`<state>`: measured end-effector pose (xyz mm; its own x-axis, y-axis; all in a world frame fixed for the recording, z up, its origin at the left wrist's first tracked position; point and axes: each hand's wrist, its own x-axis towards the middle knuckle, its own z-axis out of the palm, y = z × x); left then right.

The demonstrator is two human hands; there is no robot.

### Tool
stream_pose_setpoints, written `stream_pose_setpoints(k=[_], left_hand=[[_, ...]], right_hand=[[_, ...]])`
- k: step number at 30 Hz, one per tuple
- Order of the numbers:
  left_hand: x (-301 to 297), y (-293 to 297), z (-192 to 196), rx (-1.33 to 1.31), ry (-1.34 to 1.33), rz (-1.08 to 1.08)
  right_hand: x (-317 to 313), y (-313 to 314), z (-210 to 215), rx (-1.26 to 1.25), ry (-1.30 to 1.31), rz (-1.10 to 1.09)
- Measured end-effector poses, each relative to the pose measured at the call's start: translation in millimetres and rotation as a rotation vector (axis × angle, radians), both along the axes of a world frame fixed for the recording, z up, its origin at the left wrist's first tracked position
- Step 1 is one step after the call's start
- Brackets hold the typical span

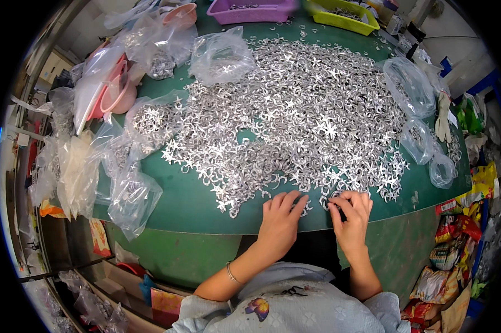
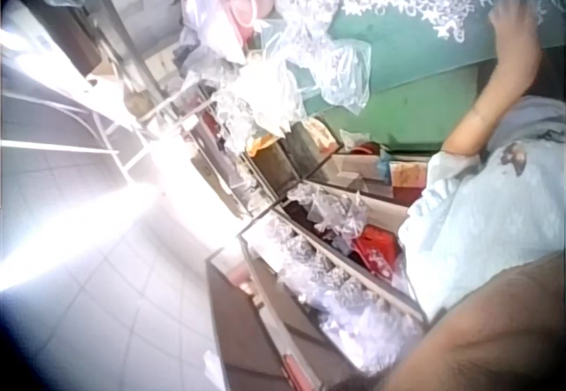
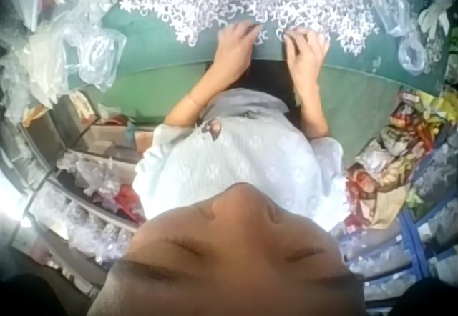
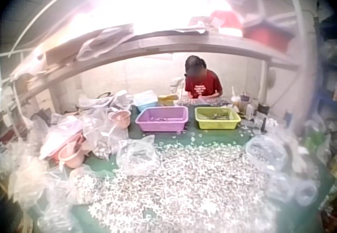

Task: The person sorts through a pile of star-shaped metal parts on a green table by hand, picking up individual pieces to inspect them and placing selected parts into plastic bags.

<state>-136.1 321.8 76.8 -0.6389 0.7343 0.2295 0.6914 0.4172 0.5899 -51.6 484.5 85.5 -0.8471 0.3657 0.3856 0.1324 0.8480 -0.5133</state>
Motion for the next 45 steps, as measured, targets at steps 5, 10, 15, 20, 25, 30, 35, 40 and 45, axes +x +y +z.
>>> stream_pose_setpoints(k=[5,10,15,20,25,30,35,40,45], left_hand=[[7.2,9.7,-5.2,-0.063,0.024,-0.027],[4.6,10.7,1.5,-0.072,0.067,-0.050],[15.2,25.6,-1.3,-0.112,0.085,-0.083],[11.7,13.9,1.6,-0.059,0.040,-0.057],[14.5,25.3,1.5,-0.015,0.041,-0.111],[19.2,27.2,-8.6,-0.033,0.090,-0.154],[15.4,18.0,-12.0,-0.045,0.109,-0.075],[20.3,25.0,-6.3,0.035,0.038,-0.074],[22.9,27.7,-5.2,-0.040,0.076,-0.181]], right_hand=[[7.9,-9.9,-4.6,0.008,-0.062,0.041],[15.7,-1.7,-5.8,-0.022,0.001,-0.061],[25.0,0.1,-5.5,0.016,-0.035,-0.062],[24.8,-3.1,-8.3,-0.086,-0.028,0.064],[24.1,2.4,-3.6,-0.042,0.012,-0.072],[27.0,-1.0,-10.0,-0.065,0.050,0.023],[22.6,5.4,-9.5,0.048,0.009,-0.150],[26.5,-6.1,-12.0,-0.007,-0.015,0.006],[27.6,0.0,-15.5,-0.109,0.071,-0.023]])
